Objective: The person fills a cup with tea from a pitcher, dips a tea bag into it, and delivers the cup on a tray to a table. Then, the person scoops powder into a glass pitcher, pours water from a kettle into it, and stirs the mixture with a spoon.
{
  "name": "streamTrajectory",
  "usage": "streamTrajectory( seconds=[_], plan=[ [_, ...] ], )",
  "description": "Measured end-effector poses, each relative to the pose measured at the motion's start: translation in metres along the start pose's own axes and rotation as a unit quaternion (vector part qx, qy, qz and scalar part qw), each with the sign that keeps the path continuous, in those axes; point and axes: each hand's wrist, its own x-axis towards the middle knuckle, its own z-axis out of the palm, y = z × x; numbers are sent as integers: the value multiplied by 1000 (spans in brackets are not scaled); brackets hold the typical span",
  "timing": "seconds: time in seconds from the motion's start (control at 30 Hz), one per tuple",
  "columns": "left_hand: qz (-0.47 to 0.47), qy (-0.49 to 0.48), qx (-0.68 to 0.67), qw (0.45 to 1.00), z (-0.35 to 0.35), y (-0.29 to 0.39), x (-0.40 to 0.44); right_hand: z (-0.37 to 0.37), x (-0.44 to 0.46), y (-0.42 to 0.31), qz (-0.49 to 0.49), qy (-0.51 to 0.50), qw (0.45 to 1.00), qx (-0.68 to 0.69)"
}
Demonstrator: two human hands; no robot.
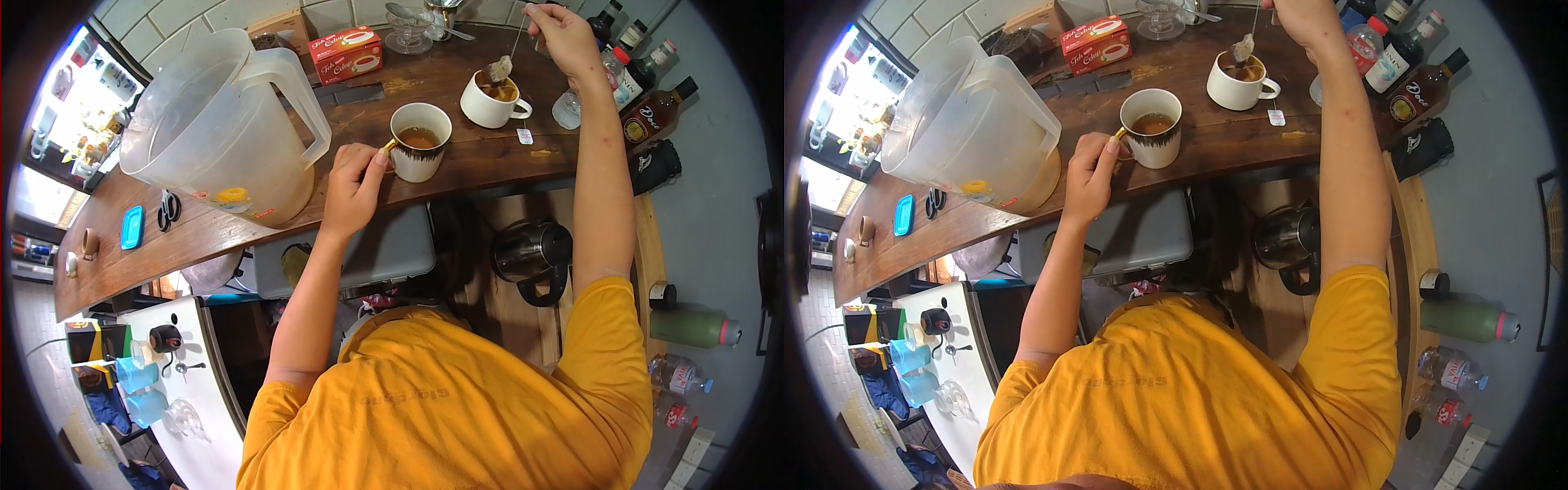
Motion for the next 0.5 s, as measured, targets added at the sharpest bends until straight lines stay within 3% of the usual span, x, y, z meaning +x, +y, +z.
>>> streamTrajectory(
  seconds=[0.1,0.17,0.27,0.5],
  plan=[
    [-10,5,-8,1000,1,-1,-1,-3,-7,-21,32,26,999,-4],
    [-11,1,-4,1000,0,0,0,-8,-1,-15,-19,2,996,82],
    [-6,4,-6,1000,1,-1,0,-12,-8,-30,15,-6,994,107],
    [-5,5,-3,1000,1,-1,-1,-11,-16,16,-33,-68,996,50]
  ],
)
